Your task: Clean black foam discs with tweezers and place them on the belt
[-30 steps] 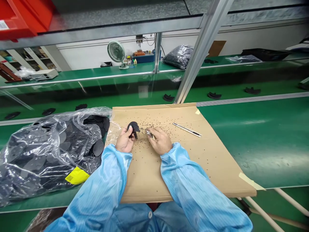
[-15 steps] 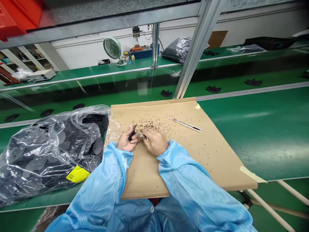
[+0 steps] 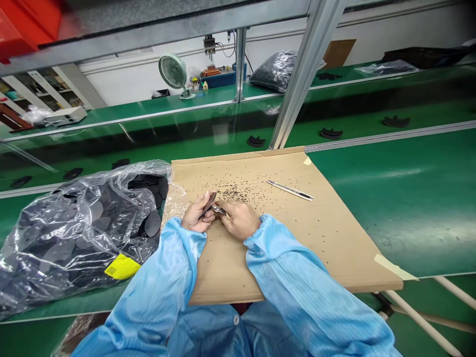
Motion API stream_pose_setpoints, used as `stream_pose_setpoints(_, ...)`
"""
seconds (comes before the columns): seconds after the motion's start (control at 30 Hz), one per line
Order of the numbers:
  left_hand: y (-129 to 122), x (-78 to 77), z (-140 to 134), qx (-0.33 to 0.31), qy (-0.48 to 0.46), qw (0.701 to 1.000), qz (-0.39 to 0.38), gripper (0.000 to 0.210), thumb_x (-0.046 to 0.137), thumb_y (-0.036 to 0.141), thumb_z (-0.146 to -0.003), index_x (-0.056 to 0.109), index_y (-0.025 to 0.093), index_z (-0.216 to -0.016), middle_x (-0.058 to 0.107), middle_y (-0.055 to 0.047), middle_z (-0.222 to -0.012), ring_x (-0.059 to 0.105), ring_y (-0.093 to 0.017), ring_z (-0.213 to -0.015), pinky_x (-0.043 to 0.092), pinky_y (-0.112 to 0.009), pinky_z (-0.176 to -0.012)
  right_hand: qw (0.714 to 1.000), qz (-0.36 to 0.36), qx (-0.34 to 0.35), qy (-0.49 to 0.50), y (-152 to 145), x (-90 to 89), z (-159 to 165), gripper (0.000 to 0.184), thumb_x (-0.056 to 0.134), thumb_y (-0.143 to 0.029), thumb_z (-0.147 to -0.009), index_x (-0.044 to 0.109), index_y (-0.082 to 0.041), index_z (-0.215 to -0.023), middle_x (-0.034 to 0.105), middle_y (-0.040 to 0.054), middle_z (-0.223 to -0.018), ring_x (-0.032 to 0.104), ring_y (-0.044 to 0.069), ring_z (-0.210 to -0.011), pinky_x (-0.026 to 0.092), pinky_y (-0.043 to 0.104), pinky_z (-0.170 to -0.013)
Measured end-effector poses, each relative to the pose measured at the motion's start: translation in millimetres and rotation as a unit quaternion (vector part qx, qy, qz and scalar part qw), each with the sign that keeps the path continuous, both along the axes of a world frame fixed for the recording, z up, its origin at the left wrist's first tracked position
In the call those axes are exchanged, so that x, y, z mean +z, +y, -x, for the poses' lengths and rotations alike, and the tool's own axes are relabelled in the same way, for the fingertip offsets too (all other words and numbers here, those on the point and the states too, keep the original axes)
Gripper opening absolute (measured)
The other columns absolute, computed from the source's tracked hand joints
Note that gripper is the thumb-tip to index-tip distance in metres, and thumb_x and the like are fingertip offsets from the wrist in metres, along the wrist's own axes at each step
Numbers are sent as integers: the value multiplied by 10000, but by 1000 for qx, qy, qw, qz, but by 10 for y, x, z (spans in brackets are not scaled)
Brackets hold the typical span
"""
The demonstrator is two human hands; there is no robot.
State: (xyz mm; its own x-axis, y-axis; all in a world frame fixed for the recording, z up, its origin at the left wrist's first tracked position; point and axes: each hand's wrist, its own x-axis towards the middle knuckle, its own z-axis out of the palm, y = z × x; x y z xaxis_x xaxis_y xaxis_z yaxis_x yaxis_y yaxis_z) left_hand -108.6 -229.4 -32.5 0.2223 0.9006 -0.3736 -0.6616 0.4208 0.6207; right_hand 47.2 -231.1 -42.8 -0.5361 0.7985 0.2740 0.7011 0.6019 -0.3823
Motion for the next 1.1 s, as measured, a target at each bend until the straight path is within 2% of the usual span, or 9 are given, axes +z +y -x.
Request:
stream_pose_setpoints(0.6, 13, -69, -21, 11, 49, 998, -26, 223, 700, 252, -766, 599, 125, -919, 507, 36, -612, 343, -14, -349, 204, -139, -292, 999, 30, 16, -33, 27, -14, -37, 275, 529, -157, -819, 633, -230, -1063, 694, 50, -970, 626, 198, -857, 427, 266, -677)
stream_pose_setpoints(0.7, 21, -50, -33, 22, 39, 999, -12, 191, 674, 242, -793, 589, 129, -922, 503, 34, -620, 350, -16, -366, 216, -131, -302, 999, 41, 17, 32, 27, -25, -39, 287, 517, -140, -813, 638, -231, -1056, 697, 40, -951, 626, 184, -842, 441, 258, -706)
stream_pose_setpoints(0.8, 30, -23, -21, 34, 18, 999, 0, 166, 643, 244, -822, 581, 132, -928, 482, 38, -619, 353, -16, -380, 223, -119, -310, 979, 78, -7, 186, 43, -23, -59, 244, 512, -174, -820, 656, -221, -1012, 691, 25, -861, 621, 173, -788, 456, 268, -722)
stream_pose_setpoints(0.87, 36, -10, -2, 40, 1, 999, 5, 167, 635, 253, -830, 579, 131, -930, 472, 39, -623, 348, -14, -385, 226, -115, -313, 929, 167, -42, 328, 69, -1, -92, 222, 551, -261, -821, 652, -200, -1009, 658, 14, -736, 596, 165, -662, 465, 281, -648)
stream_pose_setpoints(0.9, 40, -8, 7, 43, -6, 999, 7, 170, 637, 258, -829, 579, 132, -927, 471, 39, -625, 348, -14, -388, 230, -115, -315, 884, 236, -49, 400, 87, 17, -115, 244, 574, -306, -813, 643, -192, -1017, 634, 5, -685, 571, 157, -595, 464, 284, -601)
stream_pose_setpoints(0.97, 47, -14, 15, 59, -14, 998, 9, 174, 650, 258, -819, 583, 136, -923, 480, 36, -631, 364, -18, -401, 247, -117, -320, 760, 388, -24, 521, 129, 58, -169, 292, 593, -368, -800, 627, -186, -1027, 618, 2, -668, 550, 149, -542, 471, 293, -549)
stream_pose_setpoints(1.03, 54, -34, 5, 89, -9, 996, 6, 164, 673, 237, -798, 585, 139, -895, 505, 29, -639, 422, -29, -436, 303, -121, -350, 641, 496, 17, 585, 177, 89, -226, 280, 563, -387, -815, 627, -180, -992, 646, 36, -735, 590, 166, -590, 508, 325, -581)
stream_pose_setpoints(1.07, 59, -48, -4, 101, -6, 995, -2, 163, 685, 222, -785, 586, 137, -881, 529, 20, -652, 464, -39, -470, 350, -127, -384, 601, 529, 24, 598, 203, 94, -253, 261, 543, -381, -826, 633, -174, -957, 659, 56, -762, 613, 179, -627, 526, 345, -611)
stream_pose_setpoints(1.1, 66, -64, -15, 108, -3, 994, -14, 169, 699, 208, -770, 588, 133, -872, 555, 8, -671, 506, -53, -512, 399, -139, -431, 576, 552, 17, 603, 230, 91, -277, 243, 525, -366, -836, 638, -168, -920, 666, 69, -764, 628, 188, -648, 537, 357, -632)
